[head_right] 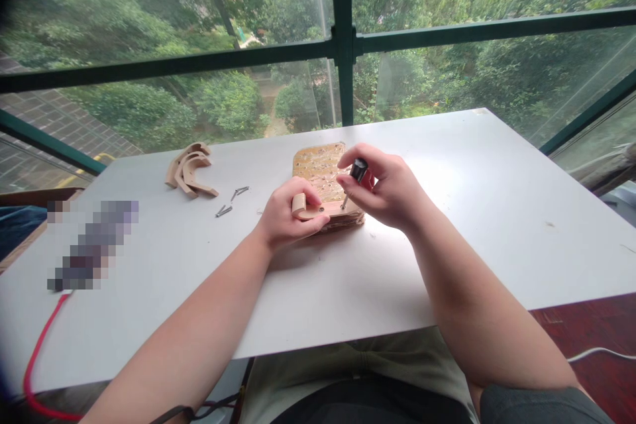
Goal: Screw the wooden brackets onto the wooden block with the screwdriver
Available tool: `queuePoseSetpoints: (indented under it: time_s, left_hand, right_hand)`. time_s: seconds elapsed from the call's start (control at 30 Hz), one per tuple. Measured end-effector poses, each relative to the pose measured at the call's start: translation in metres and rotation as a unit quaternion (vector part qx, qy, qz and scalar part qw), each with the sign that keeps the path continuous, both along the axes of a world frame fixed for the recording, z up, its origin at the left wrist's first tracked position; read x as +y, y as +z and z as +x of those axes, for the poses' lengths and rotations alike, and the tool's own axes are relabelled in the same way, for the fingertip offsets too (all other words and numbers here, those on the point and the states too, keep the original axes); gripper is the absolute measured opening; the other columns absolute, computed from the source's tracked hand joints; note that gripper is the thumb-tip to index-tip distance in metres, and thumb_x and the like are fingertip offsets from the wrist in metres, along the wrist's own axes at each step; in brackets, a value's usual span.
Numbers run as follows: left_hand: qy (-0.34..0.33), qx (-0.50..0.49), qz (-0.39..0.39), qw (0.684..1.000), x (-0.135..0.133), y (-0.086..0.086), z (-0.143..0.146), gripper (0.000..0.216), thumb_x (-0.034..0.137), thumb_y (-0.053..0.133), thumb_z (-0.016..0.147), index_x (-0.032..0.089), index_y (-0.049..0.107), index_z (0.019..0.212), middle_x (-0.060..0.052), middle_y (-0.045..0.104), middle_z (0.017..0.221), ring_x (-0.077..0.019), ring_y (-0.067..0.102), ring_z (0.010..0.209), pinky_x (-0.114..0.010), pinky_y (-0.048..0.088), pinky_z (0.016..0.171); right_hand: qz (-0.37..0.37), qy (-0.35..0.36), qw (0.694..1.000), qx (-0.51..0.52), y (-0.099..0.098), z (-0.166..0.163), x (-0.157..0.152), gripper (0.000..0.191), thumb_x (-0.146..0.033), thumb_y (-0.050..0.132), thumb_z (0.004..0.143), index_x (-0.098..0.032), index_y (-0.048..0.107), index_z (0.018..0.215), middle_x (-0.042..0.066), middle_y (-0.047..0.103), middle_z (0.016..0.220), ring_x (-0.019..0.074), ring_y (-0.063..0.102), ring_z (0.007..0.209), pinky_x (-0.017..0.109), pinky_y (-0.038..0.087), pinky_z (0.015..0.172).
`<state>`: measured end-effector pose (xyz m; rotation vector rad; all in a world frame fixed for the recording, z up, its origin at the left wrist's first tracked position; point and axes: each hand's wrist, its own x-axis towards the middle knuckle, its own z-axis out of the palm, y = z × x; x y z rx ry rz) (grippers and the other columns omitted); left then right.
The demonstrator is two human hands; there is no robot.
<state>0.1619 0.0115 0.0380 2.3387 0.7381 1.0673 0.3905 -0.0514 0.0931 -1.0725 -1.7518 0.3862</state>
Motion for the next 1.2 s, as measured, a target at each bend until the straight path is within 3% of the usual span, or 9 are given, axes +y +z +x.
queuePoseSetpoints:
  time_s: [0.1, 0.3, 0.6, 0.77, 0.83, 0.93, 1.1, 1.2]
  left_hand:
    - [0.000, 0.001, 0.001, 1.000, 0.0002, 0.0000, 0.0000, 0.021, 0.028, 0.079, 0.073, 0.021, 0.061, 0.081, 0.000, 0.065, 0.083, -0.0183, 0.061, 0.082, -0.033, 0.050, 0.079]
    - [0.002, -0.002, 0.002, 1.000, -0.0003, -0.0003, 0.0003, 0.021, 0.027, 0.079, 0.072, 0.021, 0.061, 0.081, 0.000, 0.065, 0.083, -0.0181, 0.061, 0.081, -0.033, 0.050, 0.080]
    - [0.004, -0.006, -0.001, 1.000, 0.0006, -0.0027, 0.0008, 0.022, 0.027, 0.079, 0.071, 0.022, 0.060, 0.080, 0.000, 0.065, 0.082, -0.0186, 0.062, 0.082, -0.034, 0.051, 0.080]
    - [0.004, -0.010, -0.001, 1.000, 0.0005, -0.0026, 0.0007, 0.022, 0.027, 0.079, 0.072, 0.022, 0.060, 0.081, 0.001, 0.065, 0.083, -0.0182, 0.063, 0.082, -0.034, 0.051, 0.081]
    - [0.002, -0.009, -0.002, 1.000, 0.0003, -0.0022, 0.0006, 0.021, 0.027, 0.079, 0.073, 0.022, 0.060, 0.081, 0.000, 0.066, 0.083, -0.0183, 0.063, 0.082, -0.034, 0.051, 0.082]
    - [-0.001, -0.007, -0.001, 1.000, 0.0000, -0.0012, 0.0004, 0.021, 0.027, 0.079, 0.073, 0.022, 0.061, 0.082, 0.000, 0.066, 0.083, -0.0182, 0.062, 0.083, -0.034, 0.051, 0.082]
    - [0.001, -0.002, 0.001, 1.000, -0.0002, -0.0001, 0.0002, 0.022, 0.026, 0.079, 0.071, 0.022, 0.061, 0.081, 0.000, 0.065, 0.083, -0.0184, 0.062, 0.082, -0.034, 0.051, 0.081]
    - [0.003, -0.001, -0.002, 1.000, 0.0001, -0.0003, 0.0003, 0.022, 0.027, 0.080, 0.071, 0.022, 0.061, 0.080, 0.000, 0.066, 0.083, -0.0187, 0.063, 0.082, -0.034, 0.051, 0.080]
  right_hand:
    - [-0.001, -0.013, 1.000, -0.003, -0.0008, -0.0001, 0.0014, 0.015, -0.027, 0.073, 0.086, -0.021, 0.069, 0.099, -0.001, 0.060, 0.073, 0.0121, 0.051, 0.064, 0.027, 0.039, 0.061]
    - [-0.014, -0.029, 0.999, 0.007, 0.0002, -0.0005, 0.0026, 0.027, -0.034, 0.084, 0.078, -0.019, 0.062, 0.072, -0.003, 0.054, 0.061, 0.0101, 0.043, 0.057, 0.027, 0.033, 0.054]
    - [-0.027, -0.080, 0.996, 0.013, 0.0002, -0.0022, 0.0026, 0.031, -0.039, 0.080, 0.081, -0.019, 0.060, 0.070, -0.002, 0.056, 0.059, 0.0099, 0.044, 0.055, 0.026, 0.033, 0.051]
    - [0.019, -0.062, 0.997, 0.038, -0.0023, -0.0064, 0.0041, 0.013, -0.031, 0.075, 0.086, -0.020, 0.068, 0.091, 0.003, 0.069, 0.082, 0.0142, 0.060, 0.070, 0.028, 0.047, 0.063]
    - [0.029, -0.045, 0.997, 0.053, -0.0044, -0.0073, 0.0045, 0.026, -0.025, 0.074, 0.085, -0.022, 0.068, 0.110, 0.004, 0.072, 0.091, 0.0166, 0.066, 0.078, 0.030, 0.050, 0.066]
    - [-0.002, -0.001, 0.997, 0.079, -0.0069, -0.0065, 0.0051, 0.044, -0.022, 0.074, 0.085, -0.025, 0.059, 0.126, 0.000, 0.072, 0.083, 0.0177, 0.070, 0.077, 0.030, 0.052, 0.065]
    - [-0.015, 0.064, 0.996, 0.064, -0.0022, -0.0042, 0.0021, 0.014, -0.030, 0.074, 0.088, -0.022, 0.062, 0.090, 0.001, 0.070, 0.076, 0.0141, 0.064, 0.066, 0.028, 0.048, 0.062]
    - [-0.028, 0.075, 0.995, 0.064, 0.0016, -0.0039, -0.0017, 0.023, -0.041, 0.060, 0.098, -0.021, 0.062, 0.086, 0.003, 0.071, 0.080, 0.0133, 0.058, 0.065, 0.028, 0.043, 0.059]
